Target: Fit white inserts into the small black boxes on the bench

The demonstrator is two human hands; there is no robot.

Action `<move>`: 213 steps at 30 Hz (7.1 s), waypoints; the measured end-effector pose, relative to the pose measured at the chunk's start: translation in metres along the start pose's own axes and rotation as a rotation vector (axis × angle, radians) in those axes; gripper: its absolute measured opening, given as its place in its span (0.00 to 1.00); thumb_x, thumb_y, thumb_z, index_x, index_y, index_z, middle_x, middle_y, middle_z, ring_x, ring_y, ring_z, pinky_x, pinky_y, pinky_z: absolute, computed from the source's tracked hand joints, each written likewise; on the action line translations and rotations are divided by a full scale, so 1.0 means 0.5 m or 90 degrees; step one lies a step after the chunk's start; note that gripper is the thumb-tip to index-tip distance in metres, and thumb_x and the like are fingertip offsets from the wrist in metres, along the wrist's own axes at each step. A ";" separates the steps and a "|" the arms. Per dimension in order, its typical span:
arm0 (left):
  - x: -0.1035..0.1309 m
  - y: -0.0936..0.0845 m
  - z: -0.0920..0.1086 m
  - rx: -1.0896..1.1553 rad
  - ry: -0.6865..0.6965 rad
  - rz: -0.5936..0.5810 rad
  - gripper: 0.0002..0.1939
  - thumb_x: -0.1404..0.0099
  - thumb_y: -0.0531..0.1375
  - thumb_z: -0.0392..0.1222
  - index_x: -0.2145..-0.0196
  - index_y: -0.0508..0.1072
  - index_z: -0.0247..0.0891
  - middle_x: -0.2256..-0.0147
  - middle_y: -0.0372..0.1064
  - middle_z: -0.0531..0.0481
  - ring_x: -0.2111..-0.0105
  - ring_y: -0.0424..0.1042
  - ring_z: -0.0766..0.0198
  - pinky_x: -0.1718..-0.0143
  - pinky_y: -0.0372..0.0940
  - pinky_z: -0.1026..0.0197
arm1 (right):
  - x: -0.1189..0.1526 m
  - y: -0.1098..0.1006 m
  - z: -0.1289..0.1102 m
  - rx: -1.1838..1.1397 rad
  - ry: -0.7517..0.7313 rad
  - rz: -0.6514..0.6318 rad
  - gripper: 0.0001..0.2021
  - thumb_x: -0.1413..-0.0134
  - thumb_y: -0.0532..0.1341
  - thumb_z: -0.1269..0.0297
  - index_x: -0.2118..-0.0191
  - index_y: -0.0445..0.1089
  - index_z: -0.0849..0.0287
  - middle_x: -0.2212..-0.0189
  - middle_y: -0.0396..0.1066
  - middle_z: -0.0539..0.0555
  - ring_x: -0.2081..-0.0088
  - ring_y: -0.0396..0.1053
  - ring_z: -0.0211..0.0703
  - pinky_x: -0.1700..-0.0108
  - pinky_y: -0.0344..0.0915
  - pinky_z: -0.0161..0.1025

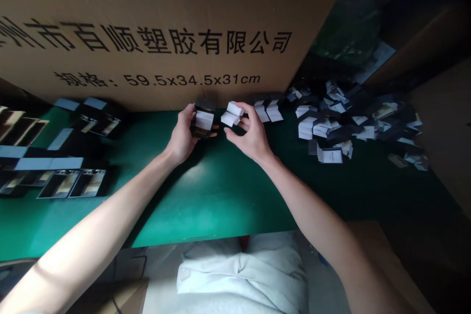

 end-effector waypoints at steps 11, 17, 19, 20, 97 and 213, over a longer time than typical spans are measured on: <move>0.000 0.001 -0.004 0.012 -0.011 -0.001 0.24 0.25 0.52 0.62 0.48 0.73 0.41 0.56 0.80 0.43 0.52 0.83 0.47 0.57 0.79 0.53 | 0.001 -0.005 0.017 0.027 -0.002 0.012 0.26 0.41 0.67 0.71 0.39 0.65 0.52 0.41 0.73 0.60 0.49 0.80 0.47 0.46 0.81 0.46; -0.001 0.001 0.000 0.004 0.001 -0.008 0.24 0.25 0.52 0.62 0.50 0.73 0.41 0.56 0.81 0.42 0.53 0.83 0.45 0.57 0.80 0.50 | -0.001 -0.009 0.004 0.050 -0.014 0.023 0.20 0.42 0.69 0.68 0.46 0.69 0.53 0.43 0.72 0.60 0.51 0.80 0.47 0.49 0.81 0.44; 0.000 0.002 0.000 0.012 -0.005 -0.008 0.22 0.25 0.53 0.61 0.50 0.73 0.41 0.57 0.81 0.43 0.53 0.83 0.46 0.59 0.80 0.52 | -0.002 -0.012 -0.005 0.072 -0.023 0.028 0.19 0.43 0.70 0.67 0.47 0.70 0.53 0.46 0.73 0.59 0.53 0.79 0.46 0.50 0.81 0.43; 0.000 0.002 0.000 0.017 -0.008 -0.006 0.21 0.24 0.52 0.60 0.51 0.73 0.41 0.57 0.82 0.43 0.54 0.83 0.47 0.60 0.80 0.52 | -0.002 -0.013 -0.010 0.089 -0.028 0.031 0.18 0.44 0.71 0.67 0.48 0.71 0.53 0.48 0.74 0.58 0.54 0.78 0.46 0.51 0.81 0.44; 0.002 -0.007 0.003 -0.041 0.049 0.017 0.15 0.41 0.70 0.42 0.59 0.71 0.42 0.66 0.75 0.52 0.69 0.73 0.64 0.71 0.66 0.64 | 0.045 0.077 -0.024 -0.157 0.253 -0.241 0.23 0.53 0.74 0.48 0.56 0.76 0.58 0.74 0.69 0.45 0.71 0.63 0.35 0.68 0.59 0.34; 0.017 0.030 -0.011 -0.007 -0.053 -0.155 0.32 0.48 0.64 0.32 0.43 0.77 0.37 0.60 0.79 0.46 0.65 0.75 0.59 0.64 0.69 0.60 | 0.030 0.052 0.012 -0.126 0.234 -0.245 0.30 0.50 0.76 0.54 0.41 0.77 0.56 0.72 0.67 0.44 0.69 0.64 0.35 0.66 0.64 0.35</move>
Point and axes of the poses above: each hand's wrist, its own x-axis away from the middle knuckle, its own y-axis out of the palm, z = x × y, the point moved 10 cm from there along -x, towards the middle knuckle
